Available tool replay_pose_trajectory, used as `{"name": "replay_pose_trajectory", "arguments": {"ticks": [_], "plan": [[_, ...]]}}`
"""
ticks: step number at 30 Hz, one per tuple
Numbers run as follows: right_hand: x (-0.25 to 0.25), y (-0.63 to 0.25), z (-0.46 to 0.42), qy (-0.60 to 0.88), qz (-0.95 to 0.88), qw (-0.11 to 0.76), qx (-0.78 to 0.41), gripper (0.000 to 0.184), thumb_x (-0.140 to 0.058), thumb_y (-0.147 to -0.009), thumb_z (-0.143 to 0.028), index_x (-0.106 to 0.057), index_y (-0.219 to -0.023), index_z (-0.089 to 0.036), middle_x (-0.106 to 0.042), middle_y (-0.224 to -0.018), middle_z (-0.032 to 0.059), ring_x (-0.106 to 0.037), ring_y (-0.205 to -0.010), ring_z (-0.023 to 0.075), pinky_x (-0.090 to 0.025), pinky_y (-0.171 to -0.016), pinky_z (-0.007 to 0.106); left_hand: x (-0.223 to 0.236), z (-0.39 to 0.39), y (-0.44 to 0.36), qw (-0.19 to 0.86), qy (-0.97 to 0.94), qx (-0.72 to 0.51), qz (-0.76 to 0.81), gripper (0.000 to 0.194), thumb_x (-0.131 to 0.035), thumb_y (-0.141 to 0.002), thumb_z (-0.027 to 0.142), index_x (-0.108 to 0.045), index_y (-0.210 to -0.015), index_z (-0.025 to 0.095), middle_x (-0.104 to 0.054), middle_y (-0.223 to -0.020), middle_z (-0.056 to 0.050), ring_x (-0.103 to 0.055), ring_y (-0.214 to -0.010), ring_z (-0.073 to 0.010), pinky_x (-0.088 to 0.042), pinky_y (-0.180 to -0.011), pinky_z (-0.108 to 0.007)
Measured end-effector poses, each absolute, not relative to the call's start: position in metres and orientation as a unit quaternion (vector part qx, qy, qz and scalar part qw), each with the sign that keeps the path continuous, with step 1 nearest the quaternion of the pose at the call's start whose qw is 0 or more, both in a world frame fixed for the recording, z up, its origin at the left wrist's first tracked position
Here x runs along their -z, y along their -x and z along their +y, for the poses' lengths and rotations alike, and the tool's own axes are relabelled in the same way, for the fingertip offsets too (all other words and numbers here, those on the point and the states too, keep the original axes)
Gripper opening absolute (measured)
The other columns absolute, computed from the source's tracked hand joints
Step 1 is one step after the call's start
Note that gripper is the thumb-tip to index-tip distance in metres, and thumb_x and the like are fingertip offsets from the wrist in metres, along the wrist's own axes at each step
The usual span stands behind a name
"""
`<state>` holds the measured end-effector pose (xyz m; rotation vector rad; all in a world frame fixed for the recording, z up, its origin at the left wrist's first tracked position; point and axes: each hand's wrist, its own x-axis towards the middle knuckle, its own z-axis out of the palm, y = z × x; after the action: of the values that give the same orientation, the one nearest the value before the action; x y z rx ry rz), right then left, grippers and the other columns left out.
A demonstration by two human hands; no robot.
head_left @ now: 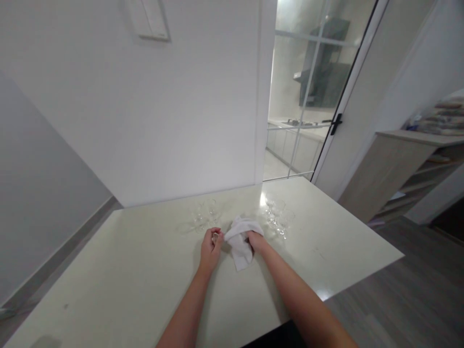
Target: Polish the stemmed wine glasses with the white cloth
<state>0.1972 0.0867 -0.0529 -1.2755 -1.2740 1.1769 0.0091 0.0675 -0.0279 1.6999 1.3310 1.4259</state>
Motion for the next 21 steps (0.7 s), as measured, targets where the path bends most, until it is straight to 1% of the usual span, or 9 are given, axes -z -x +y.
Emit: {"name": "replay_pose_trajectory", "arguments": {"ticks": [2,4,7,9,12,16,18,21], "plan": [[0.054,-0.197,0.087,0.539,-0.491,0.491,-0.477,0.034,-0.044,-0.078,-0.038,-0.072,-0.087,-0.021,-0.071,-0.102,0.0055,-0.055,-0.117,0.0242,-0.031,-0.11,0.043,0.029,0.067,-0.008,0.269,-0.645,-0.519,0.492,0.029,-0.052,-0.085,0.045,-0.059,-0.094,0.019,-0.06,-0.081,-0.002,-0.056,-0.071,-0.0161,-0.044,-0.067,-0.026],[0.053,-0.197,0.087,0.542,-0.466,0.503,-0.486,0.034,-0.047,-0.078,-0.04,-0.072,-0.091,-0.021,-0.071,-0.103,0.0059,-0.054,-0.118,0.0243,-0.029,-0.112,0.044,0.03,0.069,-0.006,0.294,-0.639,-0.508,0.497,0.03,-0.048,-0.087,0.047,-0.059,-0.089,0.019,-0.059,-0.076,-0.001,-0.055,-0.069,-0.0161,-0.043,-0.064,-0.026],[0.052,-0.196,0.086,0.497,-0.481,0.518,-0.503,0.032,-0.055,-0.075,-0.042,-0.071,-0.094,-0.022,-0.072,-0.1,0.0058,-0.057,-0.116,0.0242,-0.031,-0.111,0.044,0.031,0.075,-0.004,0.337,-0.601,-0.511,0.515,0.035,-0.042,-0.089,0.05,-0.058,-0.082,0.019,-0.058,-0.073,-0.001,-0.055,-0.069,-0.0166,-0.042,-0.06,-0.025],[0.052,-0.195,0.085,0.455,-0.519,0.506,-0.517,0.03,-0.064,-0.07,-0.042,-0.071,-0.093,-0.023,-0.073,-0.097,0.0054,-0.059,-0.112,0.0247,-0.035,-0.109,0.045,0.031,0.079,-0.003,0.36,-0.57,-0.516,0.528,0.038,-0.041,-0.088,0.052,-0.059,-0.079,0.019,-0.058,-0.072,-0.002,-0.056,-0.069,-0.0171,-0.041,-0.057,-0.025],[0.051,-0.195,0.082,0.416,-0.559,0.466,-0.545,0.029,-0.073,-0.063,-0.04,-0.072,-0.087,-0.024,-0.073,-0.093,0.0058,-0.063,-0.105,0.0262,-0.039,-0.105,0.047,0.032,0.081,-0.003,0.394,-0.536,-0.522,0.534,0.04,-0.043,-0.085,0.054,-0.06,-0.078,0.019,-0.059,-0.071,-0.002,-0.055,-0.065,-0.0169,-0.039,-0.051,-0.024],[0.046,-0.196,0.081,0.406,-0.576,0.443,-0.555,0.024,-0.075,-0.06,-0.04,-0.071,-0.077,-0.023,-0.073,-0.087,0.0052,-0.065,-0.099,0.0266,-0.039,-0.105,0.047,0.031,0.081,-0.004,0.408,-0.526,-0.522,0.533,0.041,-0.047,-0.082,0.057,-0.061,-0.079,0.019,-0.058,-0.067,-0.001,-0.052,-0.059,-0.0155,-0.037,-0.048,-0.024],[0.045,-0.195,0.084,0.408,-0.556,0.465,-0.555,0.021,-0.073,-0.061,-0.037,-0.07,-0.076,-0.024,-0.073,-0.083,0.0036,-0.065,-0.099,0.0258,-0.04,-0.105,0.046,0.029,0.08,-0.005,0.404,-0.524,-0.526,0.535,0.041,-0.048,-0.082,0.058,-0.061,-0.078,0.019,-0.058,-0.066,-0.001,-0.053,-0.06,-0.0156,-0.039,-0.05,-0.024],[0.049,-0.192,0.089,0.409,-0.468,0.534,-0.573,0.018,-0.064,-0.066,-0.035,-0.069,-0.078,-0.023,-0.073,-0.085,0.0026,-0.063,-0.104,0.0249,-0.041,-0.104,0.044,0.026,0.079,-0.006,0.408,-0.519,-0.528,0.534,0.043,-0.046,-0.082,0.058,-0.061,-0.077,0.019,-0.058,-0.068,-0.001,-0.053,-0.061,-0.0153,-0.039,-0.05,-0.024]]}}
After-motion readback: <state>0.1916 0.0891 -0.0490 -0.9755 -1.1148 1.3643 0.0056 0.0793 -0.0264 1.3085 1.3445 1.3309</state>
